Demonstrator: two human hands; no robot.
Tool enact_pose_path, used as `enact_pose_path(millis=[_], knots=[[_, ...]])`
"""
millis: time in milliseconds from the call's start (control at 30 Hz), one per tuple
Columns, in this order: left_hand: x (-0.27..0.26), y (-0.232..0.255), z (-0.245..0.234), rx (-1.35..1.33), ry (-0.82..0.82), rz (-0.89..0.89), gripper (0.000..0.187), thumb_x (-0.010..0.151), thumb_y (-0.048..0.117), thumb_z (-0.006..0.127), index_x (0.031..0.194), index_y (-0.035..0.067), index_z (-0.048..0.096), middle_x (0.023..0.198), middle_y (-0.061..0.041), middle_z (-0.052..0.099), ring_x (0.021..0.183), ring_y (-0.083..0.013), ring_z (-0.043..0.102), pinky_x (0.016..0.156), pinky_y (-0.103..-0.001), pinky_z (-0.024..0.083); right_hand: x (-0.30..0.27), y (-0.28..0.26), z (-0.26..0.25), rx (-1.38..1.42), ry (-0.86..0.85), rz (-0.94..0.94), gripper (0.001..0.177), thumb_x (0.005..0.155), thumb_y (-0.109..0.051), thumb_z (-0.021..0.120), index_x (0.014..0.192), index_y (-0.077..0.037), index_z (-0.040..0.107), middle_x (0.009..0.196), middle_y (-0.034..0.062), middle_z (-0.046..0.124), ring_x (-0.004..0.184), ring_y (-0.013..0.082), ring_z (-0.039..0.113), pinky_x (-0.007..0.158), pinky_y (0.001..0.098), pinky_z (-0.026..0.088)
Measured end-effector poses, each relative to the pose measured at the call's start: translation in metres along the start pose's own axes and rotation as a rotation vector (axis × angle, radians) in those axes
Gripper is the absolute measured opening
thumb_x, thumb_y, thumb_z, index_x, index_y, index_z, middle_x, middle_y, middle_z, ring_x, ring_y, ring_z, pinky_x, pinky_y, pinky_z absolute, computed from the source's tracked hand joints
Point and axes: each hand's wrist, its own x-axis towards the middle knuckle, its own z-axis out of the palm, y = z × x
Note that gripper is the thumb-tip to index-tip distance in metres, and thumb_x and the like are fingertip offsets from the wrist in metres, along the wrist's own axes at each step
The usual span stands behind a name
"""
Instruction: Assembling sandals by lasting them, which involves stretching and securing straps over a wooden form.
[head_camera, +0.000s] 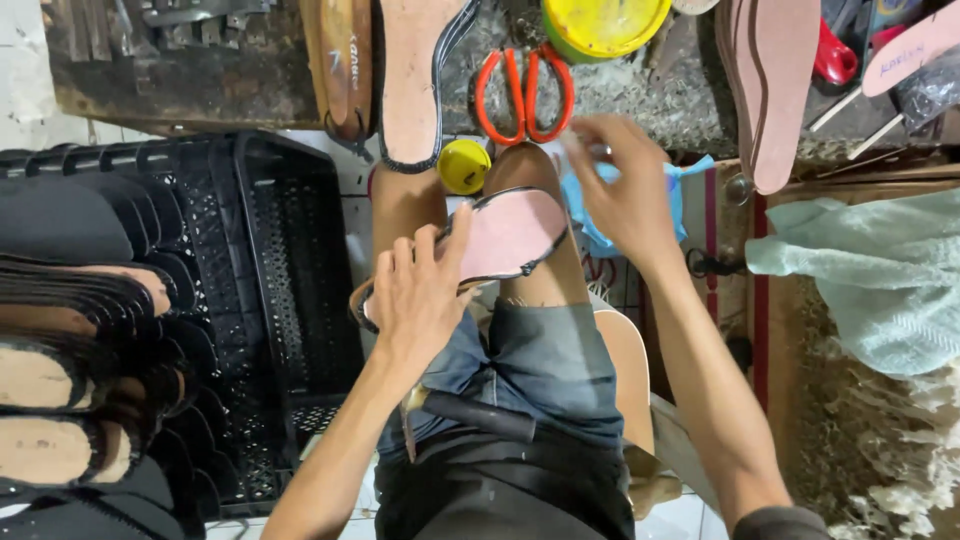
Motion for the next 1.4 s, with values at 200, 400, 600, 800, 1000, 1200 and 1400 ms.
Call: enact_pose_path(millis=[200, 400, 600, 800, 1000, 1200, 1400], knots=[[0.01, 0.008, -0.004, -0.118, -0.072, -0.001, 0.089, 0.056, 0.046, 0.076, 0.124, 0.007, 0.035, 0.123, -0.013, 0.04, 0.098, -0.0285, 0.046, 0.078, -0.039, 0.039, 0.051, 0.046, 0.056, -0.174, -0.195, -0.025, 0.035, 0.084, -0.033, 0.066, 0.091, -0.003, 0.05, 0.059, 0.0092, 0.053, 0.049, 0.0228, 0.048, 0.044, 0.0336, 0.031], [0.038, 0.016, -0.01, 0.032, -0.089, 0.137, 0.096, 0.053, 0.049, 0.075, 0.132, 0.026, 0.028, 0.11, -0.014, 0.041, 0.08, -0.0262, 0.046, 0.067, -0.035, 0.042, 0.046, 0.033, 0.05, -0.135, -0.196, 0.016, 0.029, 0.068, -0.002, 0.057, 0.088, -0.004, 0.037, 0.048, 0.0069, 0.036, 0.037, 0.0178, 0.028, 0.036, 0.0287, 0.019], [0.055, 0.029, 0.001, -0.03, -0.204, 0.117, 0.104, 0.043, 0.02, 0.082, 0.128, 0.039, 0.024, 0.094, -0.014, 0.036, 0.065, -0.0298, 0.044, 0.049, -0.04, 0.039, -0.008, 0.016, 0.003, 0.089, -0.153, 0.402, 0.025, 0.064, -0.01, 0.059, 0.087, -0.013, 0.048, 0.072, 0.0108, 0.057, 0.076, 0.0323, 0.057, 0.064, 0.0396, 0.045], [0.055, 0.031, 0.002, 0.035, -0.186, 0.2, 0.085, 0.046, 0.018, 0.079, 0.119, 0.034, 0.036, 0.083, -0.014, 0.038, 0.059, -0.0339, 0.048, 0.039, -0.04, 0.042, -0.099, 0.031, -0.013, 0.395, -0.068, 0.594, 0.035, 0.065, 0.003, 0.057, 0.094, -0.009, 0.042, 0.089, 0.0166, 0.053, 0.064, 0.0359, 0.06, 0.046, 0.0377, 0.05], [0.046, 0.03, -0.007, -0.097, -0.195, 0.259, 0.088, 0.05, 0.024, 0.08, 0.124, 0.035, 0.033, 0.091, -0.019, 0.047, 0.064, -0.0349, 0.056, 0.046, -0.042, 0.048, -0.139, -0.001, -0.012, 0.36, 0.102, 0.762, 0.036, 0.064, -0.01, 0.074, 0.09, -0.008, 0.049, 0.064, 0.0092, 0.056, 0.046, 0.0161, 0.054, 0.032, 0.0232, 0.043], [0.033, 0.017, -0.009, -0.288, -0.161, 0.125, 0.089, 0.047, 0.029, 0.082, 0.126, 0.023, 0.042, 0.113, -0.02, 0.04, 0.089, -0.0379, 0.05, 0.07, -0.046, 0.046, -0.164, -0.002, -0.009, 0.534, 0.068, 0.846, 0.024, 0.062, -0.008, 0.074, 0.072, -0.006, 0.053, 0.052, 0.0076, 0.05, 0.039, 0.0138, 0.052, 0.028, 0.0228, 0.039], [0.001, 0.002, -0.019, -0.461, -0.225, -0.207, 0.093, 0.055, 0.02, 0.076, 0.132, 0.004, 0.027, 0.103, -0.023, 0.051, 0.092, -0.0403, 0.053, 0.079, -0.047, 0.042, -0.186, -0.014, -0.003, 0.665, -0.149, 0.592, 0.038, 0.073, -0.046, 0.058, 0.079, -0.009, 0.053, 0.049, 0.0026, 0.05, 0.039, 0.0116, 0.052, 0.036, 0.0216, 0.039]])
